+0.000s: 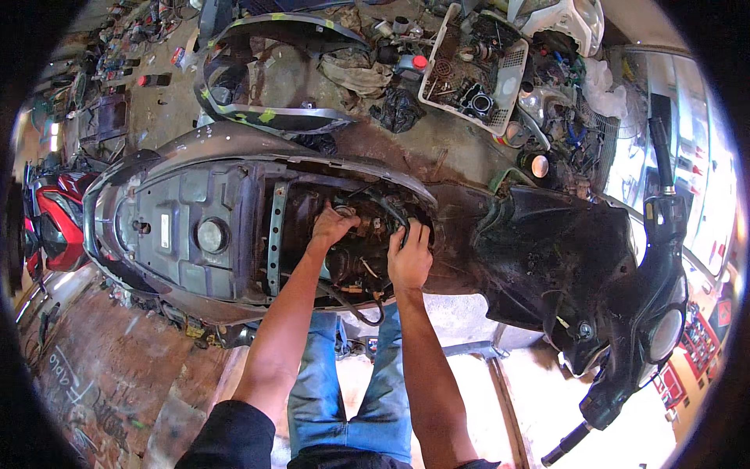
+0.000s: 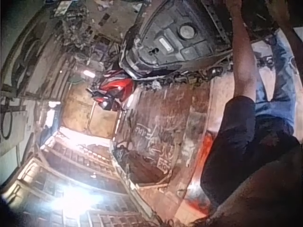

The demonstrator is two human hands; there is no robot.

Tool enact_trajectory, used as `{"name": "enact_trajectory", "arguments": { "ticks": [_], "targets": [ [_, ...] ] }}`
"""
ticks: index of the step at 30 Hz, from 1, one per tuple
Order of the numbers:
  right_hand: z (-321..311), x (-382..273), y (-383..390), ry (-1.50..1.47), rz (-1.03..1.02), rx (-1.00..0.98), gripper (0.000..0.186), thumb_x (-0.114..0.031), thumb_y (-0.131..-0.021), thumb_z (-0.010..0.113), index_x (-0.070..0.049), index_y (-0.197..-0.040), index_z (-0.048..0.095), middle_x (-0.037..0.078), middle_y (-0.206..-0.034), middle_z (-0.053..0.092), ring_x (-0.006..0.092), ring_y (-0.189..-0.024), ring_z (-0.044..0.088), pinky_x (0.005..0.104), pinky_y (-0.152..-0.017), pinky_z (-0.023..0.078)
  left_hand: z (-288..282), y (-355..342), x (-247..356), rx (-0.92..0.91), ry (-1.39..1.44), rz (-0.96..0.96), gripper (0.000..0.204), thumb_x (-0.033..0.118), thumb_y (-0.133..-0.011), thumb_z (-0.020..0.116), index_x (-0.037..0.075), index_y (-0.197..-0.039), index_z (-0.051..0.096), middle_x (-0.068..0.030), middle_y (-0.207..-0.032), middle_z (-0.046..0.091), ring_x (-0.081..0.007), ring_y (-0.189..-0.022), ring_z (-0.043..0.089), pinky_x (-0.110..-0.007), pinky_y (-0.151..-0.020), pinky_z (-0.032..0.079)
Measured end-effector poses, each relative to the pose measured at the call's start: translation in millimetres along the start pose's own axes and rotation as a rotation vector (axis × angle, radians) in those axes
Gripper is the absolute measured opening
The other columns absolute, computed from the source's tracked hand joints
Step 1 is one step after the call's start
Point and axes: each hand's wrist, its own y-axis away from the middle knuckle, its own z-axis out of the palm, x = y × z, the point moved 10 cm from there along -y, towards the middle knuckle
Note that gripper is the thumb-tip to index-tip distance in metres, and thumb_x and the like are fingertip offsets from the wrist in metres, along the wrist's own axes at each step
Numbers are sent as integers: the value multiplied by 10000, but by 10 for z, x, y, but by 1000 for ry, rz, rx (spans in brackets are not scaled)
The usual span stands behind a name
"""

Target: Repairing internal components of a motorcycle engine or fuel system under the seat.

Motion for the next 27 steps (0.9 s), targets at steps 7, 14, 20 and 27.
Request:
{"name": "enact_trajectory", "arguments": {
  "ticks": [7, 14, 20, 27],
  "targets": [
    [-9, 54, 6, -10, 19, 2, 265, -239, -967, 559, -67, -1168, 544, 180, -1086, 578, 436, -842, 659, 506, -678, 575, -34, 146, 300, -185, 8, 41, 1152, 512, -726, 776, -171, -1484, 242, -291, -1273, 627, -319, -1246, 597, -344, -1046, 447],
    [36, 72, 13, -111, 100, -73, 274, -234, -975, 550, -65, -1190, 559, 197, -1105, 585, 449, -940, 628, 524, -737, 544, -28, -107, -80, -50, -112, -8, 935, 444, -716, 810, -217, -1283, 467, -272, -1056, 710, -327, -1121, 667, -348, -994, 483],
    [29, -79, -1, -114, 27, 0, 247, -226, -956, 582, -81, -1154, 563, 159, -1067, 589, 410, -812, 672, 474, -647, 579, -75, -368, -484, -32, -170, -3, 1181, 471, -686, 819, -236, -1425, 230, -284, -1130, 687, -330, -1150, 652, -346, -1021, 463],
    [-3, 193, 32, -76, 68, -9, 255, -238, -948, 591, -76, -1144, 573, 173, -1067, 592, 404, -867, 666, 487, -681, 578, 107, -185, -180, -52, -203, -89, 594, 564, -740, 761, 143, -1160, 749, -298, -1361, 566, -305, -1289, 564, -348, -1114, 388]
  ]
}}
